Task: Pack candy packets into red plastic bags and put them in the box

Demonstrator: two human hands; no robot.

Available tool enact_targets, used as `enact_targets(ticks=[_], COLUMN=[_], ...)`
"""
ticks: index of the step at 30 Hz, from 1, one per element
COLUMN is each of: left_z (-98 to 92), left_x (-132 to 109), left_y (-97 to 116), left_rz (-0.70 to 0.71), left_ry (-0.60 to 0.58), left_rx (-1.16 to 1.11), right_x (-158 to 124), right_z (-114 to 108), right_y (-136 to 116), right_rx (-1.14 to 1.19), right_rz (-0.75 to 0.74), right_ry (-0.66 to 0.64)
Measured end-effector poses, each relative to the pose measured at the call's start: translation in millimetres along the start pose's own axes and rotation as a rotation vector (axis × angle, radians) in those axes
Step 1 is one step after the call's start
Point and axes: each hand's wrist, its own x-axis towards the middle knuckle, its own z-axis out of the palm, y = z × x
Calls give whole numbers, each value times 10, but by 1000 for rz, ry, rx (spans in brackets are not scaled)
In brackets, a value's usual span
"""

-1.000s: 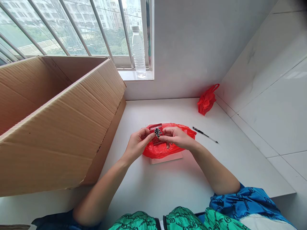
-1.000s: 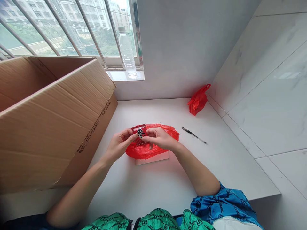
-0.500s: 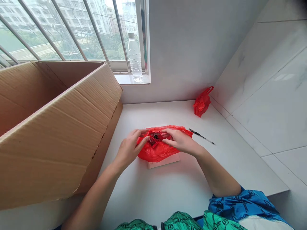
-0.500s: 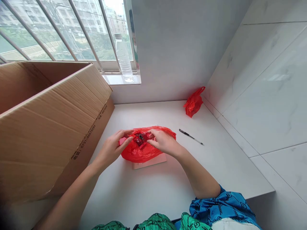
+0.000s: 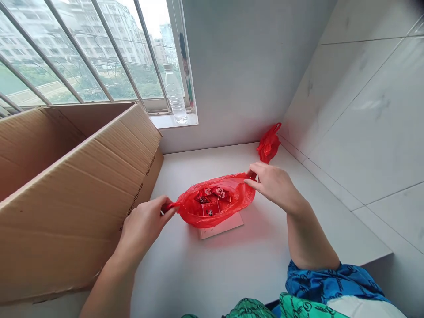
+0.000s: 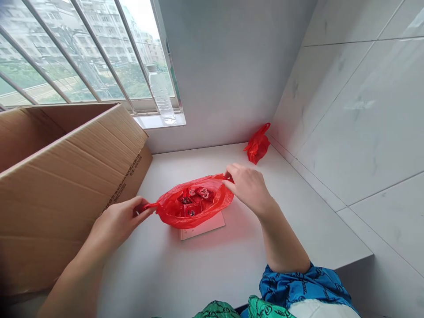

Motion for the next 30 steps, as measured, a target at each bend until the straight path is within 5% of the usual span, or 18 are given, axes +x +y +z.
enact_targets(ticks=[4, 8, 12, 17, 21, 25, 30], left_z=[-153, -362, -463, -428, -390, -328, -74], left_x=[92, 266, 385, 434, 490, 576, 660], left_y=[83, 309, 492, 642, 745, 742, 534], left_rz=[125, 171, 177, 212, 235, 216, 270], left_ry=[238, 430, 431, 391, 325, 331, 317], left_rx=[-562, -1089, -1431, -1548, -1588, -1626, -1535], right_x=[142, 378, 537, 493, 402, 398, 497], right_z=[-216, -240, -43, 38, 11, 131, 368], right_y=[156, 183, 23, -196, -344, -422, -423], right_rx=[528, 1017, 1330, 1495, 1369, 1180, 1268], right_rz=[-110, -125, -137, -168, -294, -190, -102], right_ry=[-23, 194, 211, 198, 84, 100, 174])
